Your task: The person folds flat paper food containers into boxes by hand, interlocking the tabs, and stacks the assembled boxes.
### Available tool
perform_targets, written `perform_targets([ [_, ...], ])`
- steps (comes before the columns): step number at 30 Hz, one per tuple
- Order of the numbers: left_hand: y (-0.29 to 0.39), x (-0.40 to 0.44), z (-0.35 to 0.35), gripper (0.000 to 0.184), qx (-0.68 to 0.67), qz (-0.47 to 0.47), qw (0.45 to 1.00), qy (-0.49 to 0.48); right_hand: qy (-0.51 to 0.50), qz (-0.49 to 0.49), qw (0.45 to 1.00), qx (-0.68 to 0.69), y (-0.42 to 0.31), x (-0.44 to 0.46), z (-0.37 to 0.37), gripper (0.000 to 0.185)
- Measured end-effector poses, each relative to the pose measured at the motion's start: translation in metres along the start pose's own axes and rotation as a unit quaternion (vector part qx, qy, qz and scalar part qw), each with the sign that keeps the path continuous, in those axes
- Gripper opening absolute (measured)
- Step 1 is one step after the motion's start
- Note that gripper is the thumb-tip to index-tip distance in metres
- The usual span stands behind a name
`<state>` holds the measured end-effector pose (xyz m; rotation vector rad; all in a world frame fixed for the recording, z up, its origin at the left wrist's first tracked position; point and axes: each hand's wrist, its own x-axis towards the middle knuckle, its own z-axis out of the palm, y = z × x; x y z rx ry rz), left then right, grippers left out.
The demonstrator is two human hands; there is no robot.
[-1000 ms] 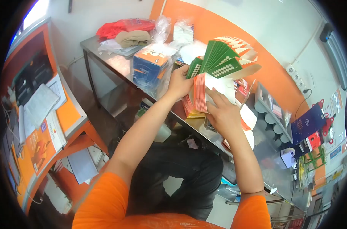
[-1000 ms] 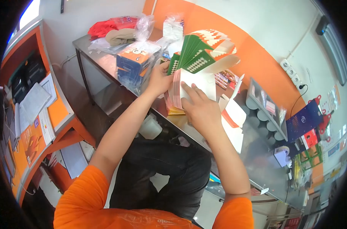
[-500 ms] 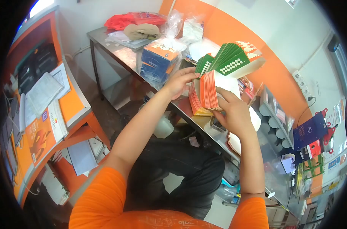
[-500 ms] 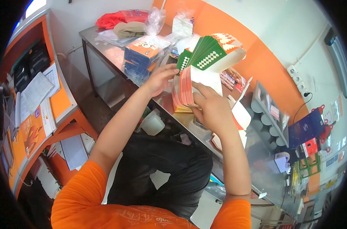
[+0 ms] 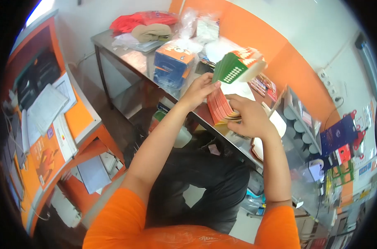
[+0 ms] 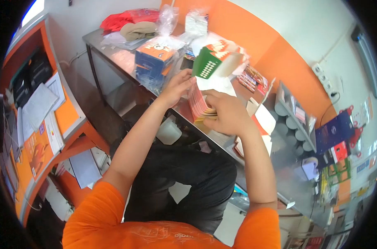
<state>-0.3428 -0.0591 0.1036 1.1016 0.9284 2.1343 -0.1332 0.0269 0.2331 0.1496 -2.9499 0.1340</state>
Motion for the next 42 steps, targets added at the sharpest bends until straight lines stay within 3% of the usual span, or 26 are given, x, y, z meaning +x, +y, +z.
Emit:
perform_targets([
  [4, -0.003, -0.001, 0.003, 0.040, 0.058, -0.005, 0.998, 0.008, 0.019, 0.004, 0.995, 0.097, 0.018, -0.007, -0.014, 0.044],
  [5, -0.008, 0.003, 0.000, 0.041, 0.031, -0.002, 1.000, 0.002, 0.065, -0.005, 0.991, 0.121, 0.022, -0.007, -0.017, 0.039],
  [8, -0.003, -0.005, 0.006, 0.053, 0.046, -0.008, 0.998, 0.038, 0.086, 0.054, 0.992, 0.074, 0.021, 0.005, -0.016, 0.044],
  [10, -0.018, -0.001, -0.010, 0.059, 0.018, -0.027, 0.999, 0.011, 0.108, 0.027, 0.992, 0.061, 0.021, 0.014, 0.002, 0.048],
  [11, -0.036, 0.006, -0.025, 0.058, -0.001, -0.008, 1.000, -0.005, 0.105, 0.034, 0.993, 0.053, 0.021, 0.018, 0.008, 0.049],
  [13, -0.009, 0.002, -0.007, 0.047, -0.003, -0.029, 0.999, -0.038, 0.094, 0.037, 0.994, 0.041, 0.024, 0.025, 0.016, 0.051],
  [16, -0.007, 0.002, -0.005, 0.039, 0.009, -0.035, 0.999, -0.034, -0.002, 0.099, 0.995, -0.005, 0.021, 0.034, 0.011, 0.053],
  [20, -0.010, 0.004, -0.010, 0.037, -0.011, -0.043, 0.998, -0.036, 0.028, 0.073, 0.997, 0.016, 0.029, 0.028, 0.028, 0.057],
  [21, -0.009, 0.004, -0.010, 0.039, -0.009, -0.040, 0.999, -0.033, 0.063, 0.042, 0.997, 0.010, 0.038, 0.029, 0.038, 0.054],
  [24, 0.003, -0.002, 0.004, 0.043, 0.014, -0.043, 0.999, -0.017, 0.088, 0.104, 0.990, 0.018, 0.025, 0.023, 0.031, 0.058],
  [25, 0.005, -0.005, 0.013, 0.046, 0.036, -0.018, 0.999, 0.011, 0.143, 0.093, 0.985, 0.037, 0.025, 0.018, 0.037, 0.050],
  [28, -0.007, 0.002, -0.005, 0.049, 0.037, -0.020, 0.999, 0.017, 0.321, 0.042, 0.946, 0.009, 0.011, 0.003, 0.038, 0.050],
  [31, -0.018, 0.005, -0.010, 0.058, 0.008, -0.021, 0.998, 0.050, 0.388, 0.145, 0.909, -0.040, -0.003, -0.005, 0.033, 0.070],
  [34, -0.015, 0.003, -0.007, 0.067, 0.007, -0.036, 0.999, 0.040, 0.328, 0.239, 0.914, 0.004, 0.002, 0.000, 0.028, 0.091],
  [35, -0.014, 0.003, -0.005, 0.068, 0.003, -0.042, 0.999, 0.035, 0.268, 0.258, 0.927, 0.054, 0.001, 0.004, 0.017, 0.109],
  [38, -0.008, 0.003, -0.002, 0.069, 0.043, -0.034, 0.998, 0.000, 0.146, 0.247, 0.945, 0.153, 0.003, 0.012, 0.005, 0.126],
  [39, -0.007, 0.001, 0.001, 0.071, 0.074, -0.015, 0.997, -0.015, 0.127, 0.235, 0.959, 0.097, 0.009, 0.013, 0.008, 0.135],
  [42, -0.003, 0.000, 0.001, 0.069, 0.074, -0.021, 0.996, -0.044, 0.119, 0.256, 0.955, 0.094, 0.018, 0.008, 0.013, 0.130],
])
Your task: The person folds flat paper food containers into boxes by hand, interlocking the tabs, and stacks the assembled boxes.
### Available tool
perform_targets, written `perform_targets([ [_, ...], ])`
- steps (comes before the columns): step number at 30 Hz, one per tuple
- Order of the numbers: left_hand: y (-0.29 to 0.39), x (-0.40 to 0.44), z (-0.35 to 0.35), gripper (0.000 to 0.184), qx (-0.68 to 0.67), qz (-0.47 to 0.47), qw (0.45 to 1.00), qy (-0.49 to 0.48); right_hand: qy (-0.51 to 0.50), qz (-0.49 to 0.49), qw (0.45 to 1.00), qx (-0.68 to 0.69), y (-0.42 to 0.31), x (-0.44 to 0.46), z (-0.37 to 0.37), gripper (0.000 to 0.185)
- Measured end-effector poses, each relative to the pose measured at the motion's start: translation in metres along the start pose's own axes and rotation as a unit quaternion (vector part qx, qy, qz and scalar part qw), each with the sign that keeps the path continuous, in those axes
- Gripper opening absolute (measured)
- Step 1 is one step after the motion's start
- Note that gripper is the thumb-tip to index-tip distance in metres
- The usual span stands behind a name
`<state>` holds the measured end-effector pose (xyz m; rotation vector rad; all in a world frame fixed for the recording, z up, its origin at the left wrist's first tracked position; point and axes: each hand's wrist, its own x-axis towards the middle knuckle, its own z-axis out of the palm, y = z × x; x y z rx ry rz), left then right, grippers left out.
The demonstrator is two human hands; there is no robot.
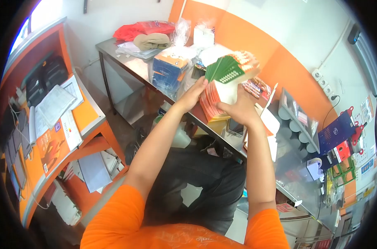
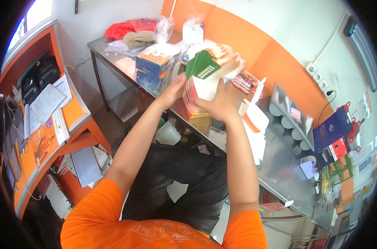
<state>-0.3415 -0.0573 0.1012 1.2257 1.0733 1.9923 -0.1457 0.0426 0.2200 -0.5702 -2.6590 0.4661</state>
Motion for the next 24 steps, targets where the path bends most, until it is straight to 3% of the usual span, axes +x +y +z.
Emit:
perform_targets([
  [3, 0.037, -0.036, 0.017, 0.066, -0.120, -0.051, 0.991, -0.012, 0.005, -0.037, 0.995, 0.095, 0.011, -0.012, -0.002, 0.124],
  [7, 0.020, -0.051, 0.016, 0.076, -0.119, -0.015, 0.992, 0.036, 0.024, -0.057, 0.991, 0.119, 0.016, -0.033, -0.004, 0.121],
  [10, 0.006, -0.049, 0.014, 0.073, -0.050, -0.008, 0.999, -0.004, 0.036, -0.046, 0.989, 0.136, 0.025, -0.037, -0.006, 0.120],
  [13, 0.028, -0.054, 0.027, 0.072, -0.016, -0.079, 0.997, 0.004, 0.042, -0.040, 0.980, 0.188, 0.027, -0.042, -0.011, 0.118],
  [17, 0.022, -0.046, 0.037, 0.075, 0.004, -0.028, 1.000, -0.001, 0.083, -0.062, 0.971, 0.215, 0.043, -0.043, -0.005, 0.112],
  [20, 0.030, -0.043, 0.044, 0.072, -0.005, -0.053, 0.998, 0.019, 0.032, -0.011, 0.946, 0.322, 0.048, -0.048, -0.007, 0.108],
  [24, 0.037, -0.042, 0.061, 0.076, -0.019, -0.046, 0.997, 0.051, 0.048, -0.038, 0.910, 0.411, 0.070, -0.047, 0.010, 0.099],
])
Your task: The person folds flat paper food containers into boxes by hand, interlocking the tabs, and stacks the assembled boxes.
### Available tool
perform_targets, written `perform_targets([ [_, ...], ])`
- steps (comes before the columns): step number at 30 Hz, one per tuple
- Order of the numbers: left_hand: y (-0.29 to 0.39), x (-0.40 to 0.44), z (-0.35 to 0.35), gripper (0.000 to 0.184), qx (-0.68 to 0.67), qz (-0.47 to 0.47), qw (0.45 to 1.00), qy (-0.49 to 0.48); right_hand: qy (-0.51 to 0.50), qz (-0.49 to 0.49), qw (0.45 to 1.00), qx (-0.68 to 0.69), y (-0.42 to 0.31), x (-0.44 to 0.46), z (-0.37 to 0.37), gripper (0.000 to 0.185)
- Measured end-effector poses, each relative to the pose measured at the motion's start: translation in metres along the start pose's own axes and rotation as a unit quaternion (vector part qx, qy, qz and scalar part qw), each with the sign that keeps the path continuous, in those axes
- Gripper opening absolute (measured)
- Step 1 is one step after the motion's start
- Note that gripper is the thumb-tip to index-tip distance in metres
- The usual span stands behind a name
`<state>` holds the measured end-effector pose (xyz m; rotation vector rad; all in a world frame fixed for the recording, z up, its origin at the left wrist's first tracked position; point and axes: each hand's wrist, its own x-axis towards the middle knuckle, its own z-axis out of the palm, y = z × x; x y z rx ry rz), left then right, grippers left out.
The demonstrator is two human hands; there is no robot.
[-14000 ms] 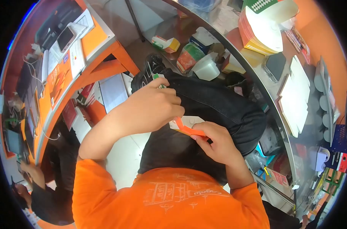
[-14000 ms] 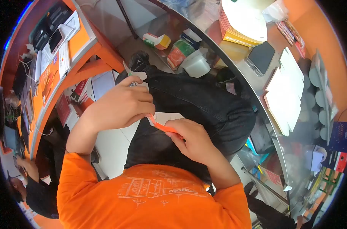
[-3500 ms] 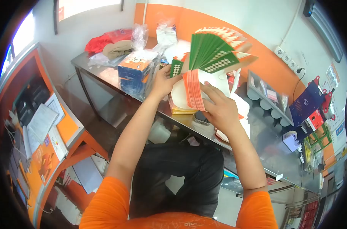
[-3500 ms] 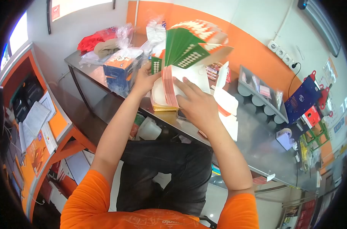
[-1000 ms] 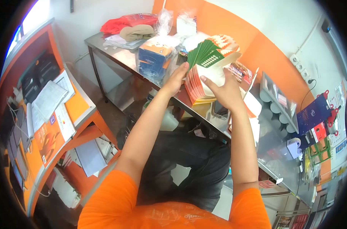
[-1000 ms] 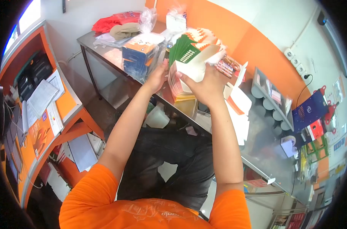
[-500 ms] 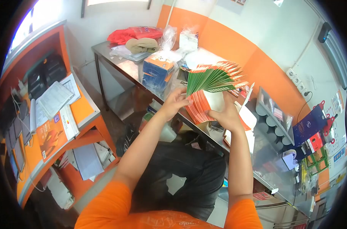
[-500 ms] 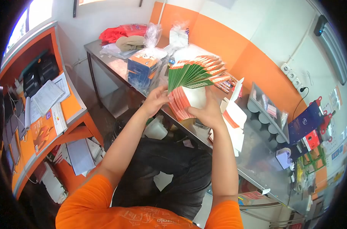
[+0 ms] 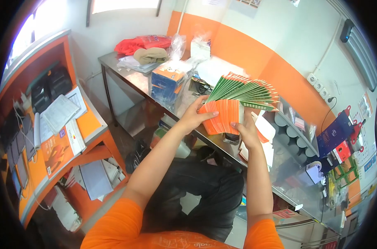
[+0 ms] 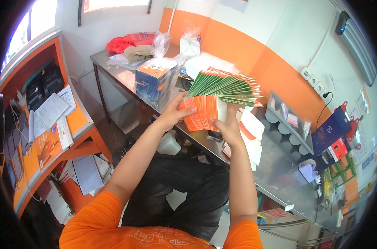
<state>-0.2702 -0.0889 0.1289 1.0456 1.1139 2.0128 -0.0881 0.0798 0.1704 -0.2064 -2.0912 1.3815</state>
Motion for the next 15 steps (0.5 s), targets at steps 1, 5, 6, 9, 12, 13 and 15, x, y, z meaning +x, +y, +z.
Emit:
perform_targets([
  [1, 0.000, -0.001, 0.003, 0.078, 0.000, -0.002, 1.000, 0.007, -0.006, 0.003, 1.000, -0.003, -0.008, -0.003, -0.001, 0.097],
  [5, -0.001, -0.006, 0.018, 0.082, 0.122, 0.064, 0.989, 0.055, -0.034, 0.079, 0.992, -0.091, -0.040, -0.014, 0.002, 0.089],
  [6, -0.001, -0.007, 0.023, 0.082, 0.155, 0.087, 0.982, 0.055, -0.035, 0.084, 0.993, -0.074, -0.039, -0.015, 0.004, 0.088],
  [9, -0.007, -0.007, 0.028, 0.079, 0.191, 0.114, 0.973, 0.055, -0.010, 0.084, 0.996, -0.034, -0.029, -0.022, 0.012, 0.086],
  [12, -0.003, -0.010, 0.029, 0.077, 0.182, 0.122, 0.974, 0.049, 0.074, 0.048, 0.996, -0.022, -0.012, -0.028, 0.019, 0.082],
  [13, -0.001, -0.011, 0.029, 0.077, 0.177, 0.123, 0.975, 0.045, 0.085, 0.034, 0.995, -0.040, -0.011, -0.029, 0.020, 0.078],
  [15, -0.003, -0.010, 0.027, 0.072, 0.182, 0.131, 0.973, 0.049, 0.108, 0.007, 0.991, -0.076, -0.010, -0.032, 0.021, 0.070],
])
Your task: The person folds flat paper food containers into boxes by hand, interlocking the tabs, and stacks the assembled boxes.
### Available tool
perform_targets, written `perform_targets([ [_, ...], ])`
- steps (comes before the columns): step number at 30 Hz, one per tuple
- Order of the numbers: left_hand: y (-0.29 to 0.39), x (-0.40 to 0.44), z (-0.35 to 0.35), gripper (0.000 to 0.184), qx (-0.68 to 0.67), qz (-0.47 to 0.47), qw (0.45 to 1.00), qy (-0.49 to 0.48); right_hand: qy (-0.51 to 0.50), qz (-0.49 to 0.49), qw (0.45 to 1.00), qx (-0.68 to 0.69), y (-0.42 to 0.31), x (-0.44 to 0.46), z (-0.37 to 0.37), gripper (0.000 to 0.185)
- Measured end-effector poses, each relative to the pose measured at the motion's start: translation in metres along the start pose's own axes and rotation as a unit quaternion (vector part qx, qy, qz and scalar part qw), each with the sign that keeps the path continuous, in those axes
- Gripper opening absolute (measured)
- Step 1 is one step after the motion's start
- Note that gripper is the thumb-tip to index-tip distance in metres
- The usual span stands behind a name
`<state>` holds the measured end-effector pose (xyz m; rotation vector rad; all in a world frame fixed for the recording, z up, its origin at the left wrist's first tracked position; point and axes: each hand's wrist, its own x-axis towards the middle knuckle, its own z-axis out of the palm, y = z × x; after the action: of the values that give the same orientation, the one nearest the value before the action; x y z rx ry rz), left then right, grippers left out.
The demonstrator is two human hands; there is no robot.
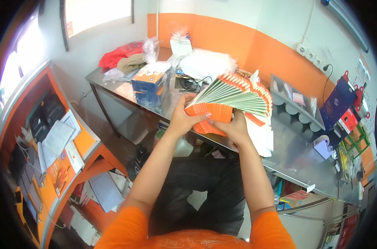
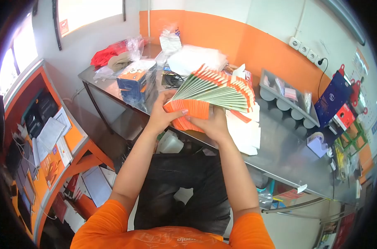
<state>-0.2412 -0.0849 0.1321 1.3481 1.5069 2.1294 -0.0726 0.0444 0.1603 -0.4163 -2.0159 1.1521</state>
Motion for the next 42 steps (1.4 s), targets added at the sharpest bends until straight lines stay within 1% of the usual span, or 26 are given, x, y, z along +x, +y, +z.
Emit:
perform_targets([
  [1, -0.002, 0.000, -0.002, 0.070, 0.003, 0.004, 1.000, 0.003, -0.005, 0.021, 0.999, 0.037, 0.000, 0.000, -0.002, 0.073],
  [3, -0.009, 0.000, -0.009, 0.066, -0.063, -0.052, 0.996, 0.028, -0.014, 0.060, 0.992, 0.112, -0.004, 0.002, -0.005, 0.078],
  [4, -0.011, 0.001, -0.013, 0.063, -0.095, -0.079, 0.991, 0.042, -0.014, 0.065, 0.991, 0.118, -0.005, 0.003, -0.007, 0.076],
  [7, -0.013, 0.000, -0.028, 0.060, -0.159, -0.089, 0.981, 0.073, -0.007, 0.072, 0.988, 0.134, -0.010, 0.005, -0.015, 0.073],
  [9, -0.017, -0.002, -0.036, 0.056, -0.166, -0.078, 0.979, 0.090, 0.002, 0.069, 0.988, 0.140, -0.017, 0.007, -0.019, 0.073],
  [12, -0.010, -0.016, -0.046, 0.054, -0.173, -0.070, 0.976, 0.111, -0.008, 0.033, 0.986, 0.165, -0.028, 0.011, -0.029, 0.074],
  [15, 0.001, -0.030, -0.062, 0.055, -0.236, -0.039, 0.958, 0.156, -0.016, 0.057, 0.996, 0.069, -0.026, 0.021, -0.036, 0.082],
  [16, 0.002, -0.035, -0.070, 0.058, -0.259, -0.020, 0.953, 0.155, -0.028, 0.035, 0.999, 0.003, -0.029, 0.027, -0.036, 0.089],
  [17, 0.015, -0.041, -0.073, 0.064, -0.244, 0.007, 0.958, 0.149, -0.038, 0.014, 0.997, -0.064, -0.034, 0.033, -0.032, 0.096],
  [18, 0.029, -0.046, -0.072, 0.067, -0.247, 0.026, 0.957, 0.152, -0.047, -0.007, 0.990, -0.130, -0.039, 0.041, -0.028, 0.103],
  [19, 0.039, -0.050, -0.072, 0.070, -0.250, 0.045, 0.954, 0.157, -0.062, -0.024, 0.978, -0.196, -0.032, 0.052, -0.021, 0.115],
  [20, 0.042, -0.054, -0.073, 0.070, -0.254, 0.030, 0.954, 0.153, -0.075, -0.043, 0.962, -0.260, -0.030, 0.061, -0.012, 0.128],
  [21, 0.045, -0.060, -0.076, 0.069, -0.259, 0.016, 0.954, 0.152, -0.106, -0.003, 0.943, -0.316, -0.031, 0.068, -0.002, 0.127],
  [23, 0.049, -0.067, -0.080, 0.069, -0.264, 0.002, 0.954, 0.144, -0.170, 0.072, 0.886, -0.424, -0.047, 0.077, 0.027, 0.126],
  [26, 0.048, -0.073, -0.083, 0.070, -0.261, -0.007, 0.957, 0.127, -0.183, 0.049, 0.828, -0.528, -0.040, 0.083, 0.063, 0.123],
  [29, 0.053, -0.080, -0.086, 0.071, -0.260, -0.026, 0.956, 0.133, -0.240, 0.044, 0.810, -0.533, -0.040, 0.088, 0.064, 0.116],
  [32, 0.059, -0.084, -0.090, 0.072, -0.245, -0.032, 0.961, 0.120, -0.228, 0.014, 0.843, -0.487, -0.041, 0.086, 0.048, 0.108],
  [35, 0.064, -0.081, -0.083, 0.073, -0.229, -0.016, 0.965, 0.128, -0.240, 0.032, 0.879, -0.410, -0.063, 0.075, 0.020, 0.103],
  [38, 0.060, -0.078, -0.080, 0.073, -0.232, -0.028, 0.965, 0.122, -0.194, -0.006, 0.922, -0.334, -0.046, 0.083, 0.002, 0.095],
  [39, 0.059, -0.075, -0.078, 0.073, -0.227, -0.025, 0.966, 0.117, -0.169, -0.037, 0.939, -0.297, -0.044, 0.082, -0.005, 0.092],
  [41, 0.061, -0.071, -0.071, 0.072, -0.219, -0.018, 0.970, 0.108, -0.119, -0.100, 0.963, -0.221, -0.084, 0.060, -0.019, 0.085],
  [42, 0.063, -0.068, -0.066, 0.069, -0.224, -0.020, 0.968, 0.110, -0.148, -0.120, 0.963, -0.190, -0.095, 0.053, -0.021, 0.087],
])
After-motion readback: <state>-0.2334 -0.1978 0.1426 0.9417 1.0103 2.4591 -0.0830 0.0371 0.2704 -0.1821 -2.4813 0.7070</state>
